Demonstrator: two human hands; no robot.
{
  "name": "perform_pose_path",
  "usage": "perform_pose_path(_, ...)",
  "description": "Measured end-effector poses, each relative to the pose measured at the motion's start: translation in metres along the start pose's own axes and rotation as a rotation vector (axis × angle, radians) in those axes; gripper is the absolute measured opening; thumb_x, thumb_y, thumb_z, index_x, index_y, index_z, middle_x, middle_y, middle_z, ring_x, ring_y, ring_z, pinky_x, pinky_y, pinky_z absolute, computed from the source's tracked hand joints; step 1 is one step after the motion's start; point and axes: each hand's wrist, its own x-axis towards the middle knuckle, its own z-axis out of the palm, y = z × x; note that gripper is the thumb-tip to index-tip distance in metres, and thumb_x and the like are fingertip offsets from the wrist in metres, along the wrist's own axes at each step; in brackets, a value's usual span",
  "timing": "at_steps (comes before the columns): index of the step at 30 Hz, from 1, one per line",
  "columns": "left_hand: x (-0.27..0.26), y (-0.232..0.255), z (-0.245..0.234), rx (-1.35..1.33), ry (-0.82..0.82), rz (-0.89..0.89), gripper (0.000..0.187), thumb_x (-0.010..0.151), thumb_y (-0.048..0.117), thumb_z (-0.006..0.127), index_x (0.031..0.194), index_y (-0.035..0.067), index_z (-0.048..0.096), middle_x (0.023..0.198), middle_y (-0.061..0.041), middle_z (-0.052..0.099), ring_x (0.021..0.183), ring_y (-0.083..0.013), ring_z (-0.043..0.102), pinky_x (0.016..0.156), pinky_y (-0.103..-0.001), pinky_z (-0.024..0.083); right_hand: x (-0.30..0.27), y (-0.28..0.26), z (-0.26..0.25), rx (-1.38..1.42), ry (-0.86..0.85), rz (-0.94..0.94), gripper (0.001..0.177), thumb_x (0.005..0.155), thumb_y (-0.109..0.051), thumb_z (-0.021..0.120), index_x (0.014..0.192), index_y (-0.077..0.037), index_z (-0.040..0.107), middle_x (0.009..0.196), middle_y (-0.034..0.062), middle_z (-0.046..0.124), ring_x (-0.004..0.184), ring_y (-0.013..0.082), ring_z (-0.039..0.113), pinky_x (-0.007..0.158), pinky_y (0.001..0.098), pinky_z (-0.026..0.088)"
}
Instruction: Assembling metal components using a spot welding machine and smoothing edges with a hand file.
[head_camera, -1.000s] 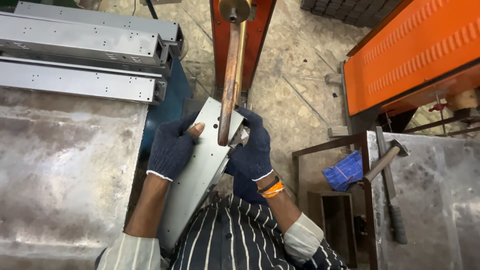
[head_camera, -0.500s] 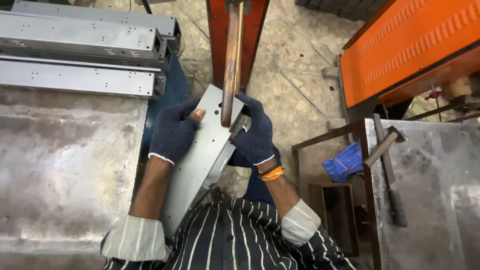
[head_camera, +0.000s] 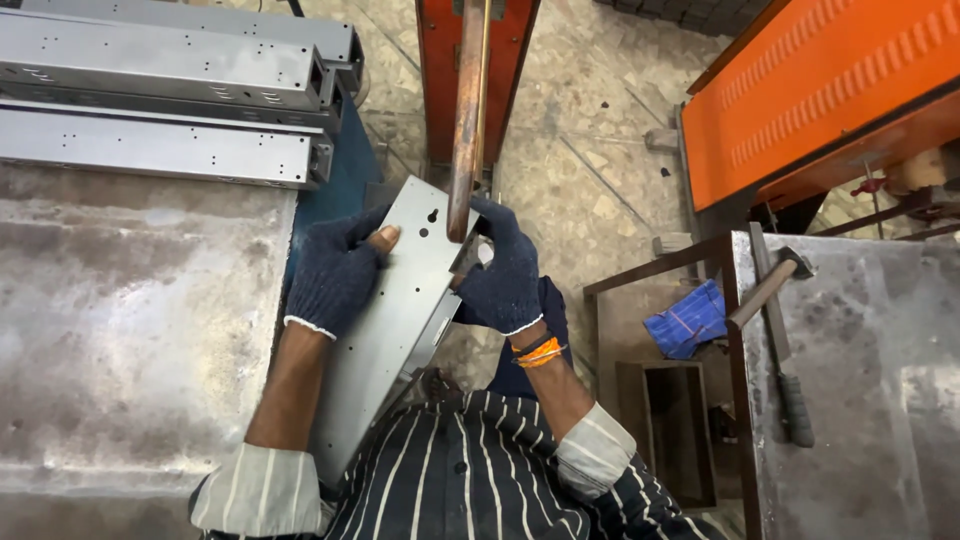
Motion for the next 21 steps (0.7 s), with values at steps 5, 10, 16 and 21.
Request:
perform_pose_path(5,-0.003,0.003,0.000,-0.049,0.018,-0.024,0.039,0.091,0.029,0.072,0.124,0.006,0.074,0.092,-0.009,0.080,0.078,-0.0093,0.067,0.071,-0.030,0.055,0.002,0.000,0.000,-0.023,-0.006,-0.005,0.077,0.070,-0.028,0.092,0.135,-0.006,0.056,0.119,0.0158,0.071,0.109,0.0322,0.074,0.094,0.0393,0.059)
perform_pose_path(10,-0.003,0.005,0.000,-0.069,0.034,-0.013,0.038,0.092,0.028,0.072,0.123,0.006,0.073,0.095,-0.008,0.080,0.081,-0.0086,0.069,0.073,-0.029,0.056,-0.003,0.007,0.003,-0.056,0.005,-0.040,0.078,0.070,-0.028,0.093,0.135,-0.005,0.057,0.122,0.0162,0.070,0.111,0.0324,0.073,0.095,0.0394,0.058)
perform_pose_path(16,-0.006,0.013,0.000,-0.075,0.004,-0.049,0.038,0.092,0.029,0.070,0.123,0.007,0.075,0.086,-0.009,0.079,0.074,-0.0099,0.063,0.068,-0.031,0.053,0.003,0.000,-0.011,0.084,-0.065,0.026,0.078,0.069,-0.019,0.091,0.137,-0.004,0.055,0.125,0.0148,0.068,0.119,0.0287,0.069,0.101,0.0386,0.055)
perform_pose_path(21,-0.009,0.012,0.000,-0.015,0.030,-0.025,0.038,0.092,0.032,0.070,0.118,0.005,0.076,0.086,-0.009,0.079,0.077,-0.0103,0.068,0.070,-0.031,0.055,0.006,0.019,-0.021,0.608,-0.246,0.206,0.056,0.091,-0.012,0.076,0.142,-0.001,0.054,0.132,0.0094,0.065,0.125,0.0198,0.060,0.109,0.0377,0.049)
